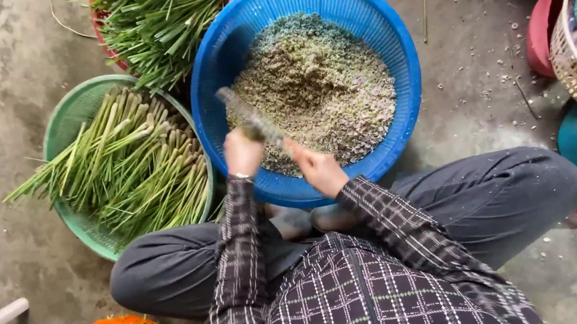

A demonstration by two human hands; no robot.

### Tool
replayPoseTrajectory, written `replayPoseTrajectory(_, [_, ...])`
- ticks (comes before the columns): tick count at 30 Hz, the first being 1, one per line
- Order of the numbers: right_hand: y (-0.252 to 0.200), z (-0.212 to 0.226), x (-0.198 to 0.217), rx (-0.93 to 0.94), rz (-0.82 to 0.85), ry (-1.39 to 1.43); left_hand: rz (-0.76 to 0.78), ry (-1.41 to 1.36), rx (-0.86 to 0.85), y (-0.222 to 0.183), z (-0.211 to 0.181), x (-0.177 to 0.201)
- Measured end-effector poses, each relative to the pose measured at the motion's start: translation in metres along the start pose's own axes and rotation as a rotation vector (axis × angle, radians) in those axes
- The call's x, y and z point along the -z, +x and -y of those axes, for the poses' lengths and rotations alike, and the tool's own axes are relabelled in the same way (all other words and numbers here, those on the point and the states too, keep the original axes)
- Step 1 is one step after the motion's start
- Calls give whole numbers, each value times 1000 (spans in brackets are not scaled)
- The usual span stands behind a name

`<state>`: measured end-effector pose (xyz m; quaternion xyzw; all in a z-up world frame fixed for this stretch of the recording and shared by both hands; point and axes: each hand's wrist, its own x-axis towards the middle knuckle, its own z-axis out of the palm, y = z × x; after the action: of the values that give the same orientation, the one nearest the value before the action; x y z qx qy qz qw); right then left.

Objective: Slicing bunches of lemongrass stalks into small pieces using a large knife over a plastic basin.

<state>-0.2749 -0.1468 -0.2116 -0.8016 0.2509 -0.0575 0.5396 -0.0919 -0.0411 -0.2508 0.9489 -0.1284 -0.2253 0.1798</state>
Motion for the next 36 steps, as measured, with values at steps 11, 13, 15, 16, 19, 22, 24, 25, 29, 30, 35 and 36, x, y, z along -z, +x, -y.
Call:
replayPoseTrajectory(11, [6,5,10,-236,85,190,170,-86,142,-15,-16,5])
replayPoseTrajectory(13, [18,-11,3,-193,57,227,200,-93,116,-34,-47,18])
replayPoseTrajectory(15, [31,-39,-3,-153,21,269,234,-93,85,-50,-65,17])
replayPoseTrajectory(16, [38,-56,-8,-251,5,265,265,-93,48,-57,-65,12])
replayPoseTrajectory(19, [28,-48,-10,-231,-52,256,181,-101,29,-31,-48,27])
replayPoseTrajectory(22, [-2,-25,-11,-79,-31,210,53,-32,76,6,-12,22])
replayPoseTrajectory(24, [2,-20,-14,-29,23,182,25,56,94,-3,-12,11])
replayPoseTrajectory(25, [14,-23,-14,-60,18,186,108,52,54,-24,-27,5])
replayPoseTrajectory(29, [24,-11,6,-149,-26,253,121,-100,12,-57,-72,27])
replayPoseTrajectory(30, [14,-12,2,-149,-19,247,121,-107,18,-35,-52,24])
replayPoseTrajectory(35, [-10,42,27,74,15,96,-56,-55,84,3,-4,19])
replayPoseTrajectory(36, [-4,28,17,58,20,100,-42,-49,92,1,-4,16])
